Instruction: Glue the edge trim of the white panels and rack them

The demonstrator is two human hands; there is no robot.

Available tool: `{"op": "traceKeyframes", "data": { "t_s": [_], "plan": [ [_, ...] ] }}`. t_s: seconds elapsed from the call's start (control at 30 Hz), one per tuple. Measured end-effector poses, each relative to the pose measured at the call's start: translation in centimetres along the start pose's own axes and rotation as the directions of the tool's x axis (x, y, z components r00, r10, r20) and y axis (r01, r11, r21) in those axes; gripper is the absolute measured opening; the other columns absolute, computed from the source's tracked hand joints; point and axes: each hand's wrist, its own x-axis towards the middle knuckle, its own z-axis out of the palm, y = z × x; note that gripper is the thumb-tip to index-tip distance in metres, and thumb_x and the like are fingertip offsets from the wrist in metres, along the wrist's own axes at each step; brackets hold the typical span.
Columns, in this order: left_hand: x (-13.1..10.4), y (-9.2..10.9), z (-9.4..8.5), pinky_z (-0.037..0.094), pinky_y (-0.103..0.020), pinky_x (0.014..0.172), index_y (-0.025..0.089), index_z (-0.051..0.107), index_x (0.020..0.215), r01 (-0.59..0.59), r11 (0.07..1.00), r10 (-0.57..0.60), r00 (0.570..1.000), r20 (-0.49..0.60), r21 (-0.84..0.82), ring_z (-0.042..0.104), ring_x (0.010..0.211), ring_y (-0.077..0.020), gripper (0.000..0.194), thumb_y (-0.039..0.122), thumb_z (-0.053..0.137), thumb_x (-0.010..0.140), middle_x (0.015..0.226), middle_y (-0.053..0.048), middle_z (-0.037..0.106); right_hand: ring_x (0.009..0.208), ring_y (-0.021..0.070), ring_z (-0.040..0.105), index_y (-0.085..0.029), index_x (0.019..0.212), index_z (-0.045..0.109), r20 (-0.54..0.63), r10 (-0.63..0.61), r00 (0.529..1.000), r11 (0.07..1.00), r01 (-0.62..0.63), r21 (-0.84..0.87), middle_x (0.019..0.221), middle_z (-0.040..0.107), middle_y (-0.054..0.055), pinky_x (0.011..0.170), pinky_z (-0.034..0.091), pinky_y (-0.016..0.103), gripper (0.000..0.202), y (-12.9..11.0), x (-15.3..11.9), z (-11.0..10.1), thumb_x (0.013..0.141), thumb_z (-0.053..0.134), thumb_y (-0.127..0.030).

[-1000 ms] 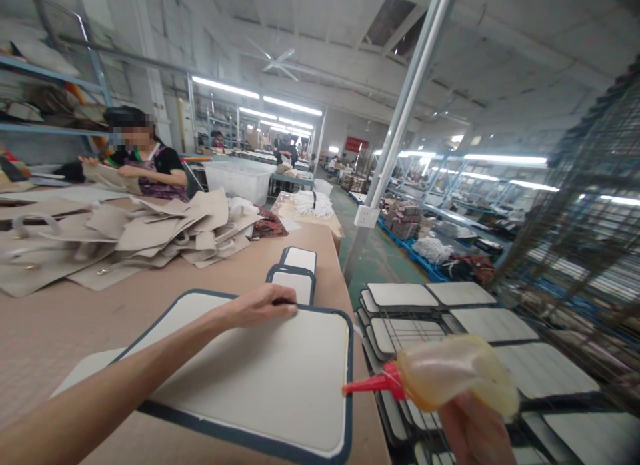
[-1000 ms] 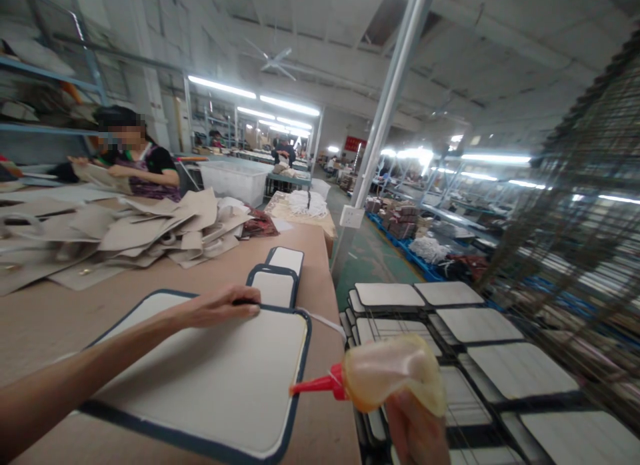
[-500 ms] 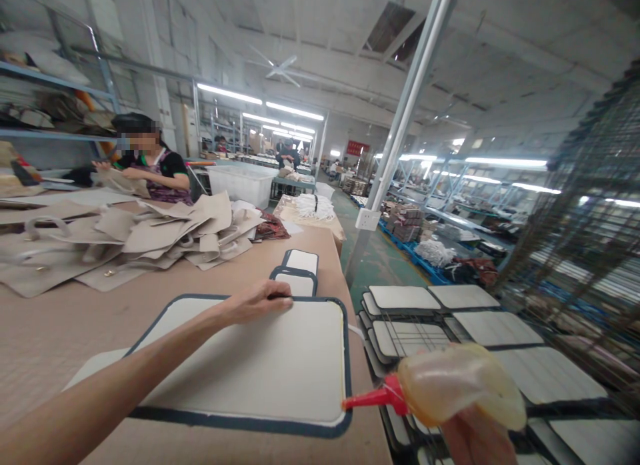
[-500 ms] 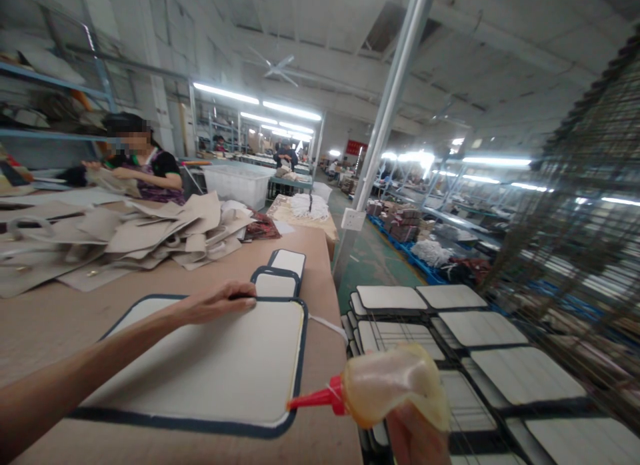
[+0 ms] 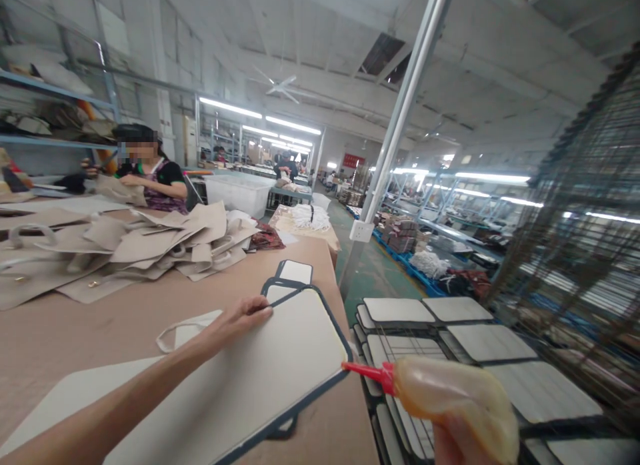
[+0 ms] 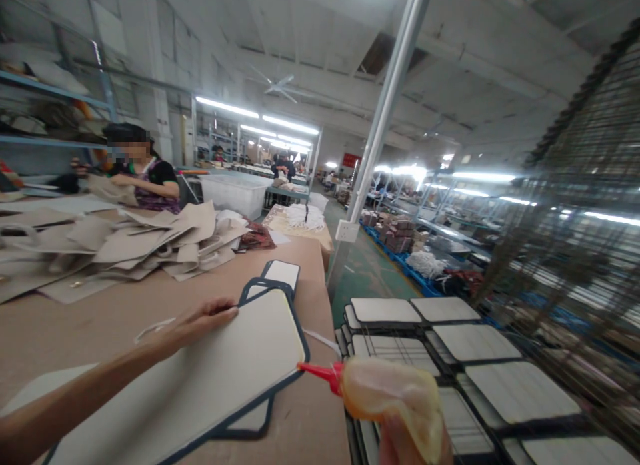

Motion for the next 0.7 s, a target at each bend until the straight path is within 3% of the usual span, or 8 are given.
{"op": "traceKeyframes", "data": {
  "t_s": [0.17, 0.47, 0.6, 0.7],
  "plan": [
    [-0.9, -1.3, 1.5, 0.034, -0.024, 0.054, 0.02, 0.052, 0.076, 0.106, 0.979, -0.111, 0.994, -0.017, -0.174, 0.048, 0.058, -0.0138, 0.045, 0.064, 0.061, 0.071, 0.065, 0.004, 0.055, 0.061, 0.0135, 0.06, -0.026, 0.089, 0.067, 0.103, -0.058, 0.993, 0.995, 0.049, 0.091, 0.072, 0.067, -0.004, 0.063, 0.056, 0.022, 0.037, -0.5, 0.4, 2.0, 0.059, 0.088, -0.029],
    [-3.3, -0.5, 2.5, 0.036, -0.021, 0.05, 0.021, 0.048, 0.08, 0.238, 0.907, -0.248, 0.969, 0.015, -0.347, 0.052, 0.052, -0.0126, 0.053, 0.066, 0.068, 0.063, 0.062, 0.005, 0.06, 0.075, 0.0129, 0.065, -0.021, 0.093, 0.068, 0.135, 0.002, 0.991, 0.978, -0.03, 0.208, 0.08, 0.07, -0.003, 0.07, 0.056, 0.019, 0.044, -0.6, 0.5, 4.2, 0.055, 0.089, -0.02],
    [-3.1, -1.7, 2.4, 0.036, -0.02, 0.049, 0.02, 0.05, 0.081, 0.214, 0.902, -0.227, 0.974, 0.012, -0.375, 0.054, 0.054, -0.0125, 0.05, 0.065, 0.068, 0.067, 0.063, 0.004, 0.061, 0.077, 0.013, 0.066, -0.022, 0.099, 0.07, 0.104, 0.026, 0.994, 0.963, -0.053, 0.263, 0.092, 0.073, -0.002, 0.072, 0.057, 0.02, 0.051, -1.0, 0.4, 5.6, 0.052, 0.089, -0.023],
    [-2.8, -2.7, 2.4, 0.036, -0.021, 0.048, 0.02, 0.051, 0.08, 0.233, 0.889, -0.251, 0.968, 0.006, -0.394, 0.055, 0.052, -0.0132, 0.055, 0.068, 0.07, 0.062, 0.062, 0.004, 0.061, 0.077, 0.0132, 0.067, -0.023, 0.096, 0.071, 0.109, 0.049, 0.993, 0.967, -0.075, 0.245, 0.084, 0.073, -0.002, 0.073, 0.056, 0.019, 0.048, -0.7, 0.2, 5.7, 0.052, 0.09, -0.022]
  ]
}}
